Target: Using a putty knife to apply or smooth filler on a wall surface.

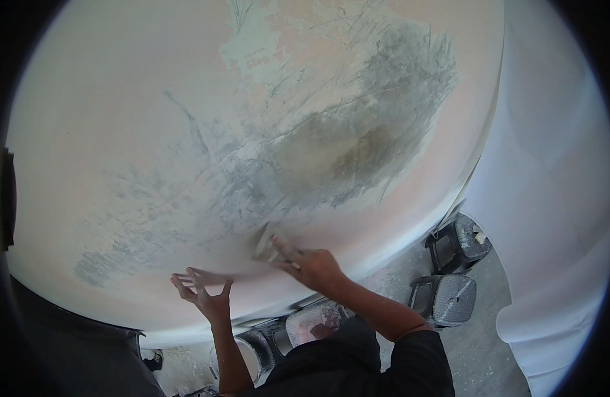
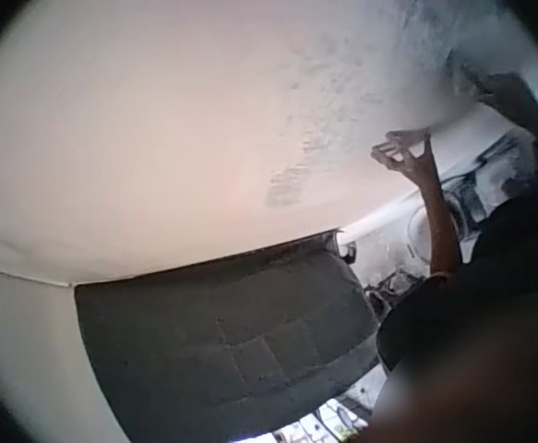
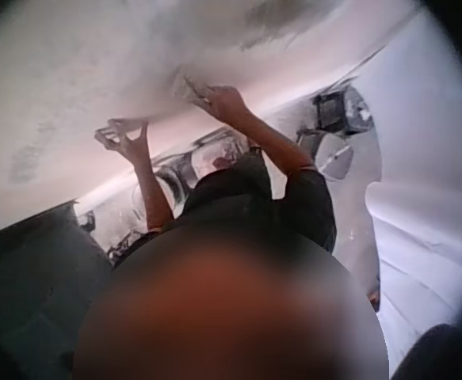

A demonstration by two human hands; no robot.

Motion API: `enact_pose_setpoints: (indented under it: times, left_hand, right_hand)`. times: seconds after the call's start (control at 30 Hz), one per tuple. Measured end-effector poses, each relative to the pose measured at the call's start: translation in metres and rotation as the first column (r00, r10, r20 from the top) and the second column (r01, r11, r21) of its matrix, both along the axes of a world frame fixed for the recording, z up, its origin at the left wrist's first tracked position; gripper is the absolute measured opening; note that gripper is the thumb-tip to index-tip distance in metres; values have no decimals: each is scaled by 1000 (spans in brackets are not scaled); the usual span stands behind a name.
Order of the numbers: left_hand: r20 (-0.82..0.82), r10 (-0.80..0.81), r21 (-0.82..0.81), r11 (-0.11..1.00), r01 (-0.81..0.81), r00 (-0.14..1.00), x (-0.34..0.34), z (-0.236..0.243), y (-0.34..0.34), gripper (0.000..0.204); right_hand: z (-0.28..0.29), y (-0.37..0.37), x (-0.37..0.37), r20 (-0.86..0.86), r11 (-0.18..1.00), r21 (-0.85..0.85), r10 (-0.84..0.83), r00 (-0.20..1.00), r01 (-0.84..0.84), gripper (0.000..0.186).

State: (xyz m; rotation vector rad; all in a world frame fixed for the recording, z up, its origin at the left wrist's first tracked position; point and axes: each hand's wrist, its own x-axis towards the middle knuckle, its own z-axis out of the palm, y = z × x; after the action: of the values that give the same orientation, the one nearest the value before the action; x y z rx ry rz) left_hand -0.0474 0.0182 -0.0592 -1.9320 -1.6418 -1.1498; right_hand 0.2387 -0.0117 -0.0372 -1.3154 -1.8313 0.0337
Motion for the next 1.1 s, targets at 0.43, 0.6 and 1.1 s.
enact_pose_setpoints:
  times: [0.43, 0.6, 1.1]
  left_hand:
    - [-5, 11, -14, 1000, -11, 1000, -7, 1, -1, 116]
    - [62, 7, -38, 999, -5, 998, 0, 2, -2, 116]
    - [58, 19, -26, 1000, -17, 998, 3, 5, -4, 109]
  right_hand:
    - [13, 5, 12, -98, 997, -3, -76, 992, 76, 63]
    - [-5, -2, -11, 43, 999, -38, 7, 999, -5, 62]
    - [-4, -2, -5, -136, 1000, 18, 7, 991, -5, 59]
